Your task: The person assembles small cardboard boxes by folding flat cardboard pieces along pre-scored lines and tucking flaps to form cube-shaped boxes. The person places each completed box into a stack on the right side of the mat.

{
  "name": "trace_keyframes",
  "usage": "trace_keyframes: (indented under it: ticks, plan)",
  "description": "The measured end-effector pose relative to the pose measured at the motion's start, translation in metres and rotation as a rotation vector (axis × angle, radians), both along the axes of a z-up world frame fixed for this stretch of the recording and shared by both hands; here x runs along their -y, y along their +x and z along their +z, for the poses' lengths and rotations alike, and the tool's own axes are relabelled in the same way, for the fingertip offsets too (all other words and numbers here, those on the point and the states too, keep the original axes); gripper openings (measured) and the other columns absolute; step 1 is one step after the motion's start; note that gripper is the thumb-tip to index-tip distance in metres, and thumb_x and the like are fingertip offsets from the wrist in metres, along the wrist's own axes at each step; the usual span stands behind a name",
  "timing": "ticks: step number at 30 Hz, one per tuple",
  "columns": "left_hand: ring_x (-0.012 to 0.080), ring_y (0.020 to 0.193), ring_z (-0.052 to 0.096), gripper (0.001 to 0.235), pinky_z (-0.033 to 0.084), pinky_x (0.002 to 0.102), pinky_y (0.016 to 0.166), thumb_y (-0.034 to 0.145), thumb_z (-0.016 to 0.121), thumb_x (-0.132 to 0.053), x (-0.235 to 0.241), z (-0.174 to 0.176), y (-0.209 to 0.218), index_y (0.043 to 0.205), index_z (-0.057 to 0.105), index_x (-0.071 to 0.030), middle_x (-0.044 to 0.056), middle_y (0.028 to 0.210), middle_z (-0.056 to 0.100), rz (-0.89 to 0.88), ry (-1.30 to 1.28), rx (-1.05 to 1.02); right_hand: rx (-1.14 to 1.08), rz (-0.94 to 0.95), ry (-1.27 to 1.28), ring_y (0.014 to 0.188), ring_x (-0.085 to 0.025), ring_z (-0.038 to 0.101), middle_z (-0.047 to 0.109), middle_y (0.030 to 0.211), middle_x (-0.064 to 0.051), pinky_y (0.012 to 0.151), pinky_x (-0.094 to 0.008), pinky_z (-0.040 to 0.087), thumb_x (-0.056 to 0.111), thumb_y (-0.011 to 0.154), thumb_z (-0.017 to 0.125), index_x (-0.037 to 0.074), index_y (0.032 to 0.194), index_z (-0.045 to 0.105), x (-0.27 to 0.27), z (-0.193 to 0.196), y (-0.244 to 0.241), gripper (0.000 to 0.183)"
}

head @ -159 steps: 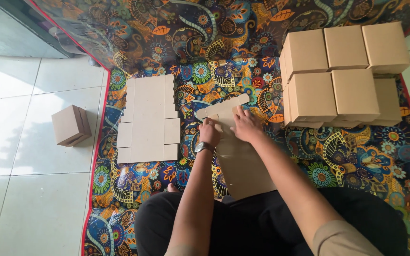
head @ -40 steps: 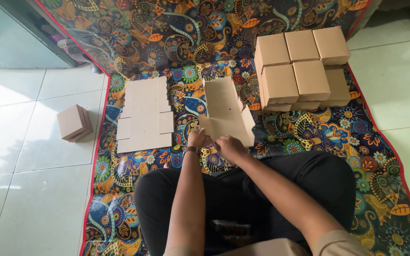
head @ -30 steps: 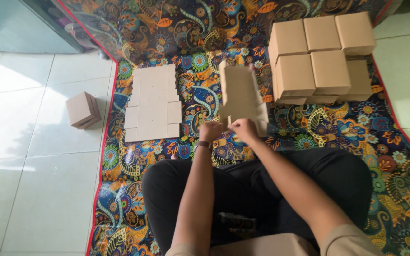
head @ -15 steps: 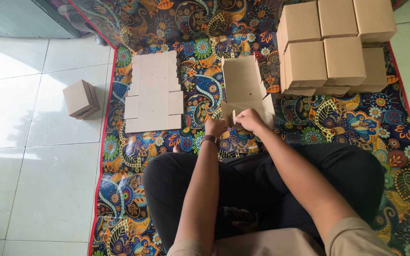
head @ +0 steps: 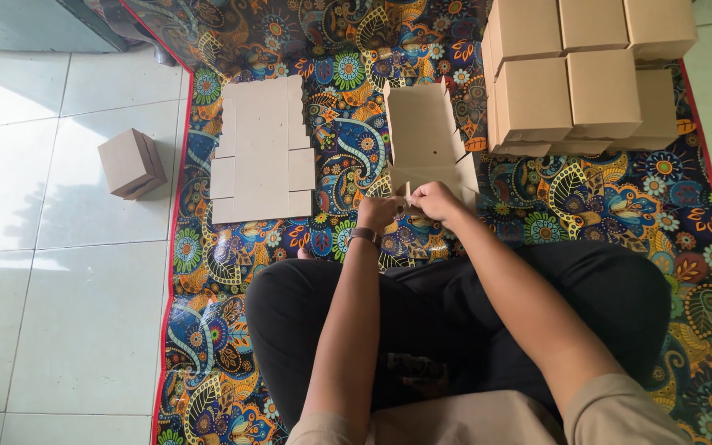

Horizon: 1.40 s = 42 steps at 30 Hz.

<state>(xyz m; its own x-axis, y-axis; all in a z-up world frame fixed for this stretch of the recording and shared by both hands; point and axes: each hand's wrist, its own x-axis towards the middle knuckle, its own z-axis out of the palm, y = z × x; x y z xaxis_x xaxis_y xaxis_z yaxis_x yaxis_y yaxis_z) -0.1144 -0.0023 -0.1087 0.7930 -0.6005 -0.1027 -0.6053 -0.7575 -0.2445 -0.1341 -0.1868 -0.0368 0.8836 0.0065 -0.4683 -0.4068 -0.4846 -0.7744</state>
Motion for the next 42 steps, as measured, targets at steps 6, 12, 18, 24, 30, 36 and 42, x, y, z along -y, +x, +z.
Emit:
trace_keyframes:
  ticks: [6,12,18,24,30,36,42]
  plan:
    - [0.0094,0.066,0.069,0.029,0.061,0.033,0.061,0.081,0.079,-0.047,0.002,-0.021,0.005,0.091,0.068,-0.022,-0.012,0.068,0.068,0.095,-0.082,-0.071,0.017,-0.015,0.05,0.074,-0.018,0.062,0.069,0.076,-0.008,0.064,-0.027,0.046,0.022,0.092,0.07,0.009,0.094,0.079,0.003,-0.007,0.001,0.016]
    - [0.0168,0.063,0.072,0.022,0.057,0.031,0.061,0.088,0.067,-0.027,0.009,-0.003,-0.003,0.086,0.077,-0.008,0.003,0.061,0.069,0.976,-1.269,-0.698,0.044,-0.01,0.045,0.074,-0.019,0.062,0.068,0.076,-0.009,0.064,-0.028,0.046,0.022,0.092,0.071,0.009,0.093,0.078,0.004,-0.007,0.0,0.015]
    - [0.0188,0.062,0.073,0.02,0.057,0.031,0.063,0.084,0.069,-0.029,0.012,-0.009,-0.005,0.087,0.082,-0.014,0.005,0.059,0.069,1.118,-1.289,-0.633,0.069,0.021,-0.023,0.078,-0.021,0.067,0.072,0.078,-0.008,0.066,-0.029,0.048,0.026,0.091,0.072,0.013,0.092,0.08,0.002,0.006,-0.004,0.015]
    - [0.0261,0.075,0.074,0.022,0.058,0.037,0.072,0.086,0.067,-0.029,0.015,-0.001,-0.008,0.09,0.082,-0.014,0.009,0.069,0.074,1.092,-1.264,-0.589,0.11,0.055,-0.121,0.083,-0.024,0.071,0.074,0.08,-0.006,0.068,-0.032,0.052,0.028,0.089,0.072,0.017,0.091,0.081,0.0,0.009,-0.004,0.014]
    - [0.0311,0.085,0.074,0.025,0.058,0.04,0.079,0.087,0.067,-0.028,0.017,0.015,-0.013,0.098,0.082,-0.011,0.012,0.078,0.076,1.047,-1.249,-0.585,0.135,0.03,-0.146,0.089,-0.028,0.073,0.076,0.084,-0.008,0.075,-0.036,0.055,0.026,0.087,0.072,0.016,0.093,0.081,-0.005,0.026,-0.008,0.015]
    - [0.0402,0.089,0.072,0.026,0.057,0.049,0.081,0.087,0.063,-0.025,0.016,0.018,-0.012,0.093,0.082,-0.008,0.018,0.079,0.075,0.939,-1.199,-0.546,0.135,-0.002,-0.154,0.09,-0.026,0.073,0.076,0.085,-0.005,0.076,-0.036,0.056,0.029,0.086,0.072,0.019,0.092,0.081,-0.006,0.013,-0.006,0.015]
    - [0.0399,0.082,0.073,0.023,0.059,0.046,0.077,0.087,0.064,-0.024,0.018,0.024,-0.016,0.092,0.082,-0.011,0.016,0.074,0.074,0.915,-1.179,-0.455,0.129,-0.002,-0.133,0.095,-0.03,0.073,0.077,0.09,-0.009,0.08,-0.039,0.055,0.028,0.086,0.071,0.015,0.095,0.081,-0.01,0.031,-0.01,0.019]
